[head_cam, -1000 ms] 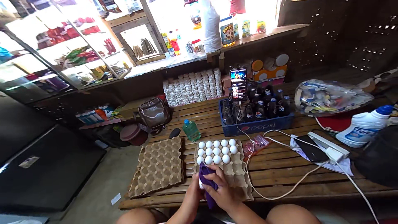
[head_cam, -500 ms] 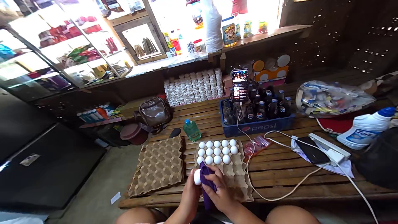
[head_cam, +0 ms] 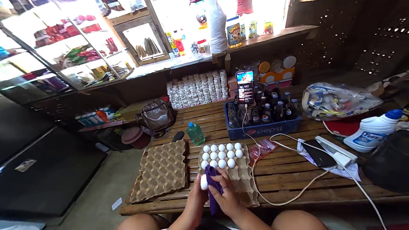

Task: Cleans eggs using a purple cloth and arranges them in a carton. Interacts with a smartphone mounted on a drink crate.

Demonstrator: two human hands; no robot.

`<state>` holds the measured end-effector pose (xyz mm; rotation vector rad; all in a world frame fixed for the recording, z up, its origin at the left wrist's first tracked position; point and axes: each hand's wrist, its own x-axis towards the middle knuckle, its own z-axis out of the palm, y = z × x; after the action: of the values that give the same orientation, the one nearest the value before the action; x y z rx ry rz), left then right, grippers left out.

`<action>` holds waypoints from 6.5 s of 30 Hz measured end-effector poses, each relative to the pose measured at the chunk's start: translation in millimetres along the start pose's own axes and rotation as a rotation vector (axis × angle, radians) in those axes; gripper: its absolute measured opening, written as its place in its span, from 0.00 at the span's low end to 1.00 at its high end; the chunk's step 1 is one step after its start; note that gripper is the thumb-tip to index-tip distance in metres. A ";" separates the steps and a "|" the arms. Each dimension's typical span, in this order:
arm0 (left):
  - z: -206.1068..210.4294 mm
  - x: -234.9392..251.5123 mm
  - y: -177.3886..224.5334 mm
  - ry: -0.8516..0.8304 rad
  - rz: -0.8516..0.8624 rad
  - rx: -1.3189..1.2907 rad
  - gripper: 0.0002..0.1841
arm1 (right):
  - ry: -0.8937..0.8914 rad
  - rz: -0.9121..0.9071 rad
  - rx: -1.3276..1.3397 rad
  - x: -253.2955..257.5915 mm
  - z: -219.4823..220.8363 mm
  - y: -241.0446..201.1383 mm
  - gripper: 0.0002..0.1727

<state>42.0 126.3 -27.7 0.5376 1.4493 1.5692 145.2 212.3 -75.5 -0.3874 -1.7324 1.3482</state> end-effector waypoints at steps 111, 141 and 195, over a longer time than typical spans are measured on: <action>-4.7 -2.3 -11.6 -0.015 0.278 0.313 0.24 | -0.088 0.687 0.609 5.9 -5.4 -25.8 0.40; -6.3 -3.2 -23.2 -0.143 0.351 0.382 0.20 | -0.012 0.547 0.493 9.6 -11.7 -21.7 0.31; -1.0 -8.6 -12.7 -0.080 0.061 0.182 0.21 | -0.027 0.105 0.236 5.3 -8.6 -2.5 0.27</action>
<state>49.6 117.4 -37.7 0.7490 1.5352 1.4536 149.7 220.4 -70.7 -0.3317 -1.5705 1.6198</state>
